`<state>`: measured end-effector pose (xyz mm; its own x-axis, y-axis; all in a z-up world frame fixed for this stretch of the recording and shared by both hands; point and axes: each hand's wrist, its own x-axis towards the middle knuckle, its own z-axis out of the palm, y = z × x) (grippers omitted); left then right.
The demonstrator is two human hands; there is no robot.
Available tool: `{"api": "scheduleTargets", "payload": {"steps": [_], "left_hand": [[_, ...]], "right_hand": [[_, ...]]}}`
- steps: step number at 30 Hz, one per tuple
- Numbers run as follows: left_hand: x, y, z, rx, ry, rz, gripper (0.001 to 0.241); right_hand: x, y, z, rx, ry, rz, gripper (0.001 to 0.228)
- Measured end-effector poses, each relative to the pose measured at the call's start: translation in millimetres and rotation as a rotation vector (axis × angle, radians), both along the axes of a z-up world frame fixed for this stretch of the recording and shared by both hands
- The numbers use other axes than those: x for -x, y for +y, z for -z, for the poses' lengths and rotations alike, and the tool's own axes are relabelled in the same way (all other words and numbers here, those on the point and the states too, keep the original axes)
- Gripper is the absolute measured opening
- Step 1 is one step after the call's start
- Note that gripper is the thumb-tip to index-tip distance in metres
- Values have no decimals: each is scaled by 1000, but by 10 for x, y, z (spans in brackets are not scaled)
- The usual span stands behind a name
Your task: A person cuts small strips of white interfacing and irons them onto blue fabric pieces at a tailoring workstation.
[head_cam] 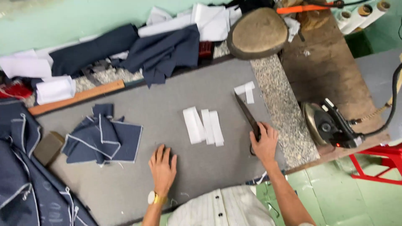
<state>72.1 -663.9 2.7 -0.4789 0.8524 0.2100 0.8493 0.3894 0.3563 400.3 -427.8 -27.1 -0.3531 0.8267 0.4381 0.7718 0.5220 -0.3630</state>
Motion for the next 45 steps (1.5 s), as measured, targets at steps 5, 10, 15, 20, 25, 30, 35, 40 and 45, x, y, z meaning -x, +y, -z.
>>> {"api": "scheduleTargets", "payload": {"steps": [5, 10, 15, 20, 25, 30, 35, 40, 45], "left_hand": [[-80, 398, -208, -1, -7, 22, 37], [-170, 810, -147, -59, -13, 110, 39], [-28, 1267, -87, -129, -110, 106, 47], [226, 1629, 189, -97, -97, 130, 53], [318, 1741, 517, 19, -104, 150, 36], [283, 1528, 361, -143, -591, -32, 27], [358, 1048, -44, -123, -1062, -181, 21], [179, 703, -695, -211, -1476, -316, 25], [16, 503, -713, -165, -1590, -271, 28]], "right_hand": [[203, -126, -290, 34, 3, 29, 44], [601, -493, -347, 115, 76, -135, 29], [704, -749, -253, 250, 120, -154, 31], [301, -658, -326, 169, 87, 3, 30], [-118, -729, -243, 132, 46, 100, 34], [-197, -774, -200, 260, 19, 111, 36], [-237, -560, -22, 224, -19, 70, 41], [-210, -388, -82, 293, -66, 16, 41], [-212, -355, 7, 512, -54, 50, 54]]}}
